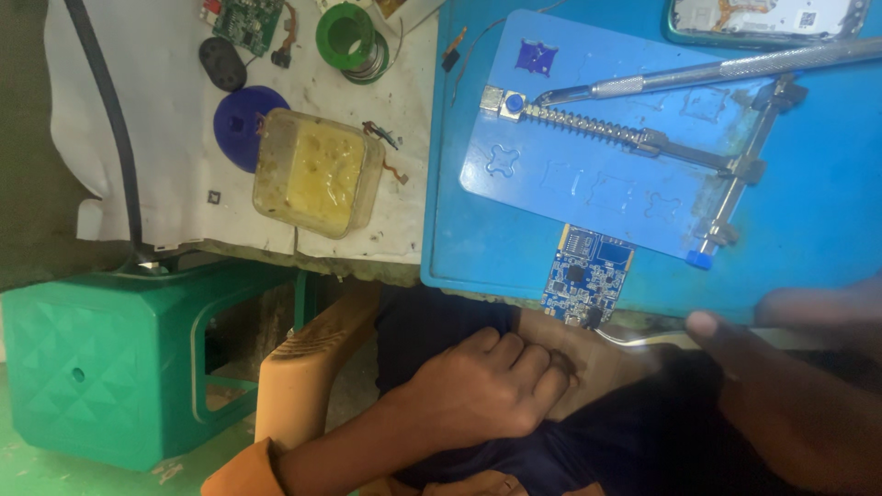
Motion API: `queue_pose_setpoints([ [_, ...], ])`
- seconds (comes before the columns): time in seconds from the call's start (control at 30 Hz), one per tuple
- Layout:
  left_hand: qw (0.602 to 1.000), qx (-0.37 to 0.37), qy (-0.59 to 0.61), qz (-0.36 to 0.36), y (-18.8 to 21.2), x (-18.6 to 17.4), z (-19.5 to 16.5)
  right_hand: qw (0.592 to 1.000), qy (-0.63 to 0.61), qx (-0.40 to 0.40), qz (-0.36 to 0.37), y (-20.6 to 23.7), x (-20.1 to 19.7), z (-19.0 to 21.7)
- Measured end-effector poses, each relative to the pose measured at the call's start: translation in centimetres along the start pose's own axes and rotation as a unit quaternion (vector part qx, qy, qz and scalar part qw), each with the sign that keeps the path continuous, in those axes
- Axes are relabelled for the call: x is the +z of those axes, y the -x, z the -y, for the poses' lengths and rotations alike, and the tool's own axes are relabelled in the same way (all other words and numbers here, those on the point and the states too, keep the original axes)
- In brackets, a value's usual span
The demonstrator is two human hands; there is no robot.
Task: The person works on a small blue circuit board at a repair bench, holding it steady with one hand while using tweezers and a pointed probe to manipulate components on the board. A soldering iron rests in a holder on the blue silicone mat, and a container of flux sits nearby as the person probes and adjusts different areas of the board.
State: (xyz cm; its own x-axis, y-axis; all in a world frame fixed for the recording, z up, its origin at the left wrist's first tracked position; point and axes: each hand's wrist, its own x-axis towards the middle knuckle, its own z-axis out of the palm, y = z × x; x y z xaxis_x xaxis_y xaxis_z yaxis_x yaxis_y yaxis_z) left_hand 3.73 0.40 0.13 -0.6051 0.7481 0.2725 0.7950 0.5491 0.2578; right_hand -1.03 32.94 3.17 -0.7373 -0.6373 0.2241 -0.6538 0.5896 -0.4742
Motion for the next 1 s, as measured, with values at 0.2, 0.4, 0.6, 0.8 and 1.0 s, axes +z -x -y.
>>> queue_pose_setpoints([
  [0.2, 1.0, 0.001, -0.003, -0.002, 0.1, 0.1, 0.0, 1.0, 0.002, 0.015, 0.009, -0.4, 0.0, 0.5],
  [0.4, 1.0, 0.001, -0.008, 0.005, 0.0, 0.1, 0.0, 0.999, 0.021, 0.024, 0.007, -1.9, -0.6, 1.0],
  [0.6, 1.0, -0.002, -0.009, 0.002, -0.1, -0.2, 0.0, 0.996, 0.004, 0.072, 0.047, -3.0, -0.8, 1.4],
  [0.8, 1.0, -0.001, -0.01, 0.001, -0.2, -0.2, 0.0, 0.984, -0.04, 0.166, 0.047, -1.6, -0.1, 1.4],
  [1.0, 1.0, -0.001, -0.009, 0.007, -0.1, -0.2, 0.0, 0.976, -0.026, 0.204, 0.069, -0.7, 0.8, 0.4],
])
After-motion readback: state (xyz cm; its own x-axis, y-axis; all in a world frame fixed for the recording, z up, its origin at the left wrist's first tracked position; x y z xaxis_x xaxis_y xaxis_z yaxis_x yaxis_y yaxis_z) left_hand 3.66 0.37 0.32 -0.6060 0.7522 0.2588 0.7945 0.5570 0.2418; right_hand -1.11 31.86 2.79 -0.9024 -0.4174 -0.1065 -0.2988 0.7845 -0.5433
